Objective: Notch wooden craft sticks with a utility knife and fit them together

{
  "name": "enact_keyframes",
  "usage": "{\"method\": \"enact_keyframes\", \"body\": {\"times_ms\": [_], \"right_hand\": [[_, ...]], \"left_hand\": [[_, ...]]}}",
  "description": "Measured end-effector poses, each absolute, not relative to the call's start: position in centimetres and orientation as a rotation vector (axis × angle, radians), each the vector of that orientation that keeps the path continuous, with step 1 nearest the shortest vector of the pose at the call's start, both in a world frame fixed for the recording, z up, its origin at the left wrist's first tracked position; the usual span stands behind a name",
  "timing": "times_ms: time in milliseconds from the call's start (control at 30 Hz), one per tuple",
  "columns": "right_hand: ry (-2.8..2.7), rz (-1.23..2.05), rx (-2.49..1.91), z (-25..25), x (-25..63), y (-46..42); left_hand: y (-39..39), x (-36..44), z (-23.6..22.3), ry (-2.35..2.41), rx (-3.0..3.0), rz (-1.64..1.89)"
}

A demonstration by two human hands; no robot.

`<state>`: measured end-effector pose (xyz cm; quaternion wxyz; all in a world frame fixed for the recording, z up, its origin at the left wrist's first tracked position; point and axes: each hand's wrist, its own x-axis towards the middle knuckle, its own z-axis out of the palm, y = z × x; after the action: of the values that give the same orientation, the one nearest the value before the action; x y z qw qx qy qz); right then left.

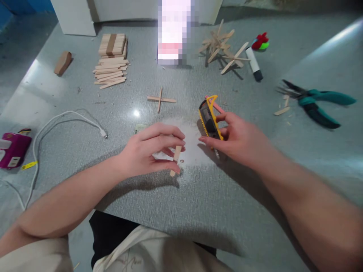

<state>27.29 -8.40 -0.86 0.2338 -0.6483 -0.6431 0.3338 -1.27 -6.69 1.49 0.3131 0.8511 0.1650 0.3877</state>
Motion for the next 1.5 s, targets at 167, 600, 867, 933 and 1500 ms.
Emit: {"method": "enact_keyframes", "body": {"times_ms": [167,600,867,933,1500], "right_hand": [[-2.017,0.389,-1.687,-1.4,29.7,-7.2],[-2.065,0.925,-1.245,0.8,20.8,-14.0],[-1.921,0.901,-1.303,-0.9,21.5,-12.6],[-1.899,0.897,-1.299,-1.1,21.5,-12.4],[-1.742,0.843,-1.268,-0.9,21.8,-12.0]], "left_hand": [[-6.6,-1.2,1.3,0.452,2.264,1.072],[-7.9,-0.1,0.9,0.752,2.061,1.046],[-5.2,-1.8,1.3,1.034,2.219,0.924],[-3.5,-2.6,1.4,1.224,2.201,0.866],[1.1,3.2,2.3,1.931,2.158,0.376]]}}
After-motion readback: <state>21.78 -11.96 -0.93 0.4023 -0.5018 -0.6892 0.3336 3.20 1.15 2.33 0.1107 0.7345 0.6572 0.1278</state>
